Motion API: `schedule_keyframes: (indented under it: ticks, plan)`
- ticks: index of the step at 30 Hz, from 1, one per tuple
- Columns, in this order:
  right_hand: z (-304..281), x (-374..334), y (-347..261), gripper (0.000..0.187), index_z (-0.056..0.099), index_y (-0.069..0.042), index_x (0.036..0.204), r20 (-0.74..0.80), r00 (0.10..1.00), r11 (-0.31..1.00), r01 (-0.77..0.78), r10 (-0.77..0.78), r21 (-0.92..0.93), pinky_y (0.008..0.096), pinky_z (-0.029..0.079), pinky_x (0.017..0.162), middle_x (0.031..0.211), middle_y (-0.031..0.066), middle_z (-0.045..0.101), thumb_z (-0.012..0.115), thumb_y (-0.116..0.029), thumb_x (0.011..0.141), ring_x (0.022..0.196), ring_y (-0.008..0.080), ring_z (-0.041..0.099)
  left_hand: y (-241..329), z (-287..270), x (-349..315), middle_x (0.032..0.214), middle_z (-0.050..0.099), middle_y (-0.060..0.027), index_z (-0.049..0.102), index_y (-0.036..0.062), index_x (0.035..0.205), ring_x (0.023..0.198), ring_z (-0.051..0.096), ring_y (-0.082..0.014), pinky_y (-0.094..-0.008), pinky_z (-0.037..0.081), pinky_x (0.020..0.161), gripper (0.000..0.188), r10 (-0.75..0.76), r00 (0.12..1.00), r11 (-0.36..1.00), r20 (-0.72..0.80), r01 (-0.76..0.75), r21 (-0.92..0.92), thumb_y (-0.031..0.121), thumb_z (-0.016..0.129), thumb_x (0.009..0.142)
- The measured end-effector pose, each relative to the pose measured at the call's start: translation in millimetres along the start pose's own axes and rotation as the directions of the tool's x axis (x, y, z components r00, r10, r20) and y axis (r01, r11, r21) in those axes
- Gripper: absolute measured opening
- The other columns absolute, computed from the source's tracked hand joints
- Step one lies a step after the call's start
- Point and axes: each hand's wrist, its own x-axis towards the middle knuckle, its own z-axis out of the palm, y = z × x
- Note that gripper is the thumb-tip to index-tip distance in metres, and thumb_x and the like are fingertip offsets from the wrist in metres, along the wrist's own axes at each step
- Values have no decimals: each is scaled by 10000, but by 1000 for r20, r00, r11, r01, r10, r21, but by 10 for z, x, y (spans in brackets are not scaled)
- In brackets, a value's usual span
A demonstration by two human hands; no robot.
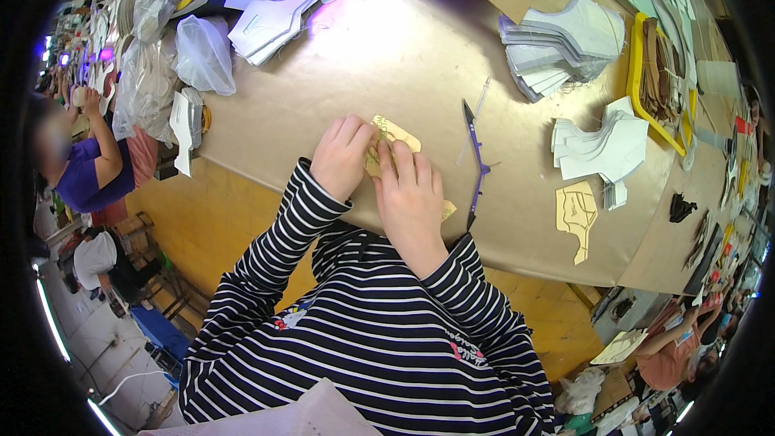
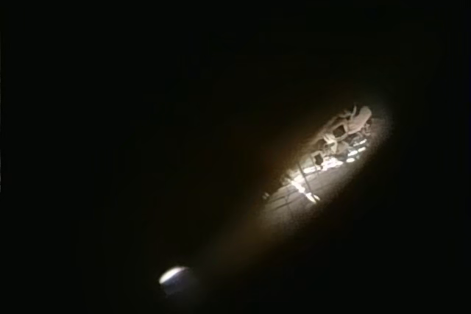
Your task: The person marks and cuts a beige cardboard mask template using a pen and a craft knife. They repeatedly align the template with a white paper pattern, trace lines, and cut along the marked edges. The finished mask is held up for inspection before the person continues working on another template.
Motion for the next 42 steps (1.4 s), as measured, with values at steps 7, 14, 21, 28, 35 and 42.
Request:
schedule_keyframes:
  ticks: [7, 14, 21, 28, 35, 42]
  plan:
    - [-436, -61, 380, 367, 633, -19, 1262, -126, 971, 904, -137, 204, 405, 409, 493, 945, 1196, 160, 610, 678, -75, 902, 1102, 337, 607, -345, -472, -698, 898, 485, -152, 524, 4, 958, 834, 503, -315, -381, 431, 782, 127, -431, 878, 894, -205, 386, -226, 114, 478, 1000]
    - [-700, 4, 715, 228, 688, 3, 1141, -161, 934, 895, -239, 318, 377, 340, 508, 817, 1080, 133, 651, 647, -25, 919, 947, 260, 637, -771, -846, -1157, 855, 465, -95, 551, 5, 975, 797, 471, -205, -307, 407, 747, 89, -748, 630, 659, -208, 669, -344, 87, 582, 957]
    - [-353, 152, 310, 176, 694, -4, 1063, 40, 978, 851, -199, 206, 485, 335, 513, 690, 933, 122, 655, 672, -19, 889, 755, 252, 647, -157, -410, -439, 998, 684, -108, 717, 37, 1044, 979, 638, -292, -372, 501, 852, 180, -260, 920, 966, -294, 244, -90, 35, 687, 866]
    - [-521, 56, 414, 136, 697, -1, 1048, 8, 960, 809, -241, 280, 536, 309, 504, 644, 925, 114, 657, 658, -22, 919, 712, 217, 641, 40, -123, 66, 881, 645, -69, 693, 53, 918, 833, 622, -265, -370, 509, 744, 122, -131, 984, 988, -119, 120, -94, 80, 748, 813]
    - [-662, -65, 640, 138, 697, 9, 1056, -41, 951, 827, -245, 307, 506, 283, 488, 631, 908, 108, 654, 641, -9, 931, 673, 188, 609, 84, 55, 74, 897, 611, -79, 638, 60, 924, 820, 630, -273, -379, 519, 711, 111, -108, 985, 992, -137, 116, 45, 62, 709, 839]
    - [-521, -182, 383, 337, 669, 1, 1190, 69, 997, 952, -49, 29, 301, 368, 518, 866, 1169, 130, 623, 701, -47, 859, 987, 286, 615, 297, 214, 23, 984, 575, -129, 572, 35, 1029, 880, 629, -328, -417, 516, 730, 157, -355, 931, 930, -82, 361, 76, 4, 623, 883]
